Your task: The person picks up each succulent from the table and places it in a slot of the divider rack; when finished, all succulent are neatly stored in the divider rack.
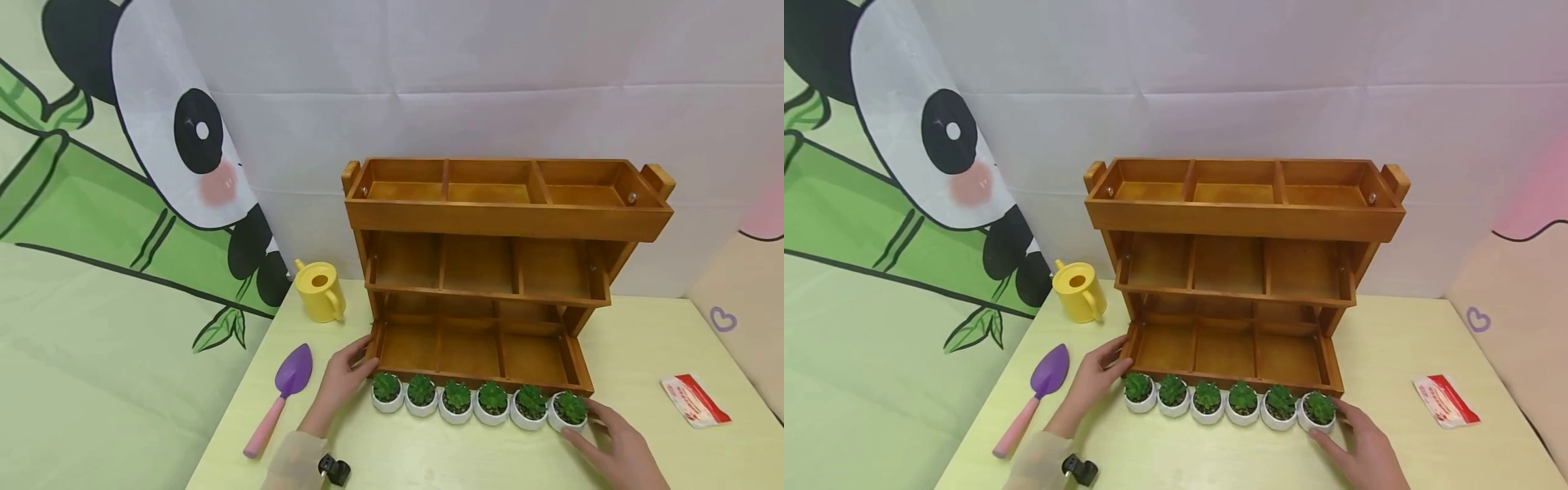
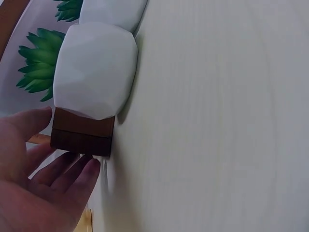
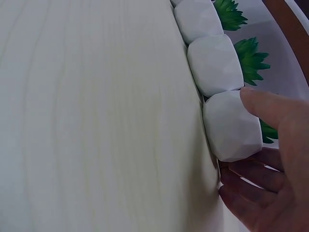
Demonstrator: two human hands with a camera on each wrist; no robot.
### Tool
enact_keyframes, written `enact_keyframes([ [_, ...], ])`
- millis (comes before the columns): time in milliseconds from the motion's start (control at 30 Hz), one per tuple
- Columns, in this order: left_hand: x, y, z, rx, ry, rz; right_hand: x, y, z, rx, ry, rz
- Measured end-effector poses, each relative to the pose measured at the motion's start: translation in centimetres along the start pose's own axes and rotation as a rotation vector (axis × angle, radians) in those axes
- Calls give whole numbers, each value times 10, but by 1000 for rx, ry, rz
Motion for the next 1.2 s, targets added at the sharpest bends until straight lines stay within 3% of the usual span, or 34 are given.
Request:
enact_keyframes([
  [267,2,0,0,-35,1,27,1,2,-2,11,54,18],
  [533,1,-1,-3,-49,-26,-1,2,3,-3,48,158,17],
  [900,3,-4,-15,-96,-104,-48,5,7,0,113,165,34],
  [1200,4,-6,-16,-107,-140,-63,6,7,0,159,176,39],
])
Point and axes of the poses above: each hand's wrist, its own y-axis towards the middle knuckle, its own x-axis out of the palm, z = x × y, the point moved 7 cm from there along y, towards the middle knuckle, and after that the axes turned 5 degrees about y, right-handed, at the moved point
